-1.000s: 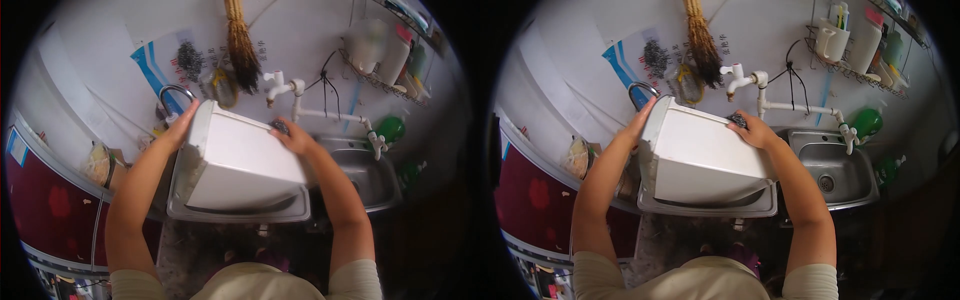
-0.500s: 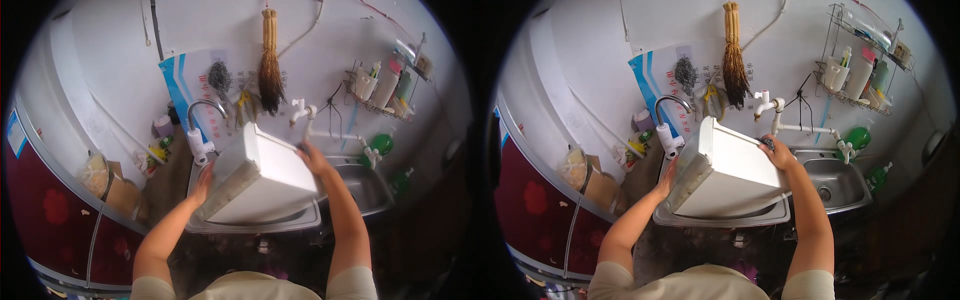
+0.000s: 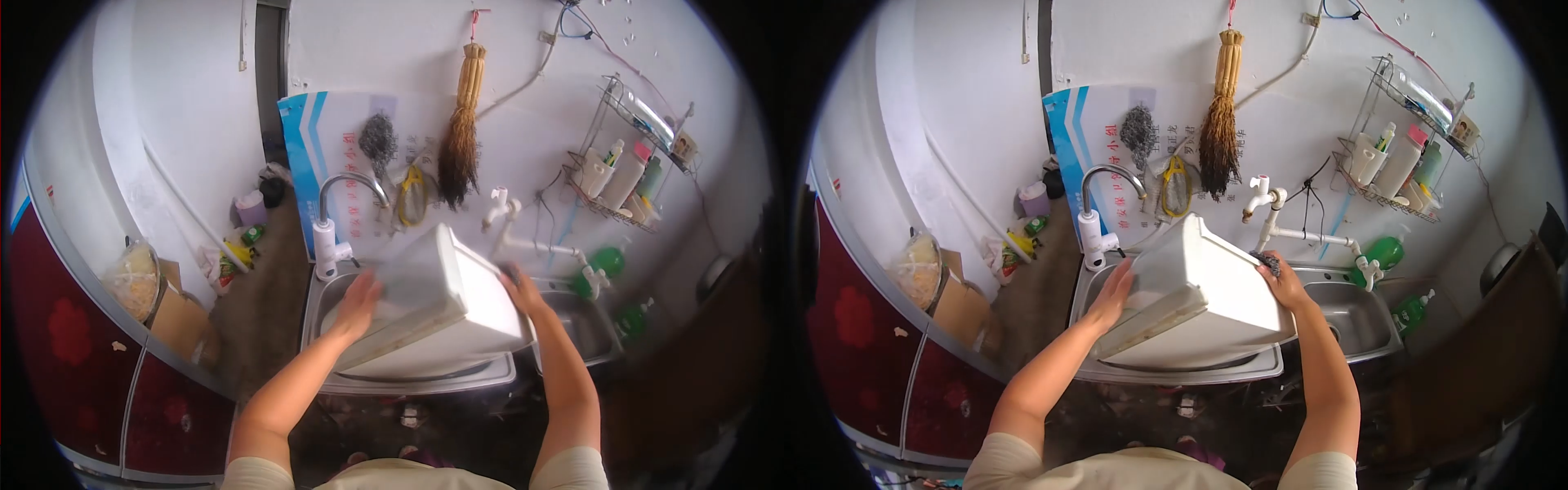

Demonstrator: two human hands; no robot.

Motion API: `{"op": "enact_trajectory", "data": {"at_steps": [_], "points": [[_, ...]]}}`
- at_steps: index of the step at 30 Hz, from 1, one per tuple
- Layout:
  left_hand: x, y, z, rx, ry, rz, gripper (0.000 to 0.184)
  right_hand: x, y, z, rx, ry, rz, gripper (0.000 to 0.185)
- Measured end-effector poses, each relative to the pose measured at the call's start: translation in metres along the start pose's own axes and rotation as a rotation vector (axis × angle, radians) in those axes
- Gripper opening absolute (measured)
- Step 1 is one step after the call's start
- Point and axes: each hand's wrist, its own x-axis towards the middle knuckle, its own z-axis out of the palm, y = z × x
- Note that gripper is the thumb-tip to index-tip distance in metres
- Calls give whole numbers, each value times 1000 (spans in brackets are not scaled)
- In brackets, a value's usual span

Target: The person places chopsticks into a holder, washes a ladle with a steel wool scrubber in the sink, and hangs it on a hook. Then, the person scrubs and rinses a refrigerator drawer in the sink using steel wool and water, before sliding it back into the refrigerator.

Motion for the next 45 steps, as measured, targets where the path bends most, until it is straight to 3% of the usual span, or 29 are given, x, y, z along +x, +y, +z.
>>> {"op": "enact_trajectory", "data": {"at_steps": [4,11,16,18,20,21,23,24,27,29,31,35,37,40,42,45], "points": [[9,65,4,69,-46,378,65,-6,5,5,55,60,-52,34],[43,47,-10,-79,-249,362,68,-8,3,-2,26,19,31,38],[40,4,-16,-162,-245,53,65,-6,20,-1,24,34,11,39],[48,-61,-11,-232,-216,-48,65,-7,19,-3,30,19,42,39],[53,-135,-8,-353,-183,-283,59,-6,14,-3,27,5,37,40],[52,-135,-9,-412,-165,-400,57,-5,11,-2,22,0,17,40],[57,-135,-11,-352,-162,-394,58,-3,5,1,7,3,20,42],[57,-118,-16,-321,-159,-393,58,-3,3,2,-2,9,41,42],[36,38,-17,-250,-135,-51,61,-1,-10,5,-12,46,15,45],[45,91,-19,-267,-230,186,57,0,-10,7,4,62,-20,45],[61,103,-9,-263,-208,139,53,3,-1,11,40,68,-50,45],[83,95,-5,-476,-313,-16,48,6,3,19,72,329,-322,42],[84,102,-5,-441,-312,-23,44,8,-18,23,80,459,-437,41],[85,106,-4,-312,-297,-14,40,-8,-93,14,172,224,-446,35],[88,112,-6,-270,-292,4,37,0,-112,27,48,138,-541,27],[93,105,-3,-384,-347,25,34,26,-133,51,206,259,-558,23]]}}
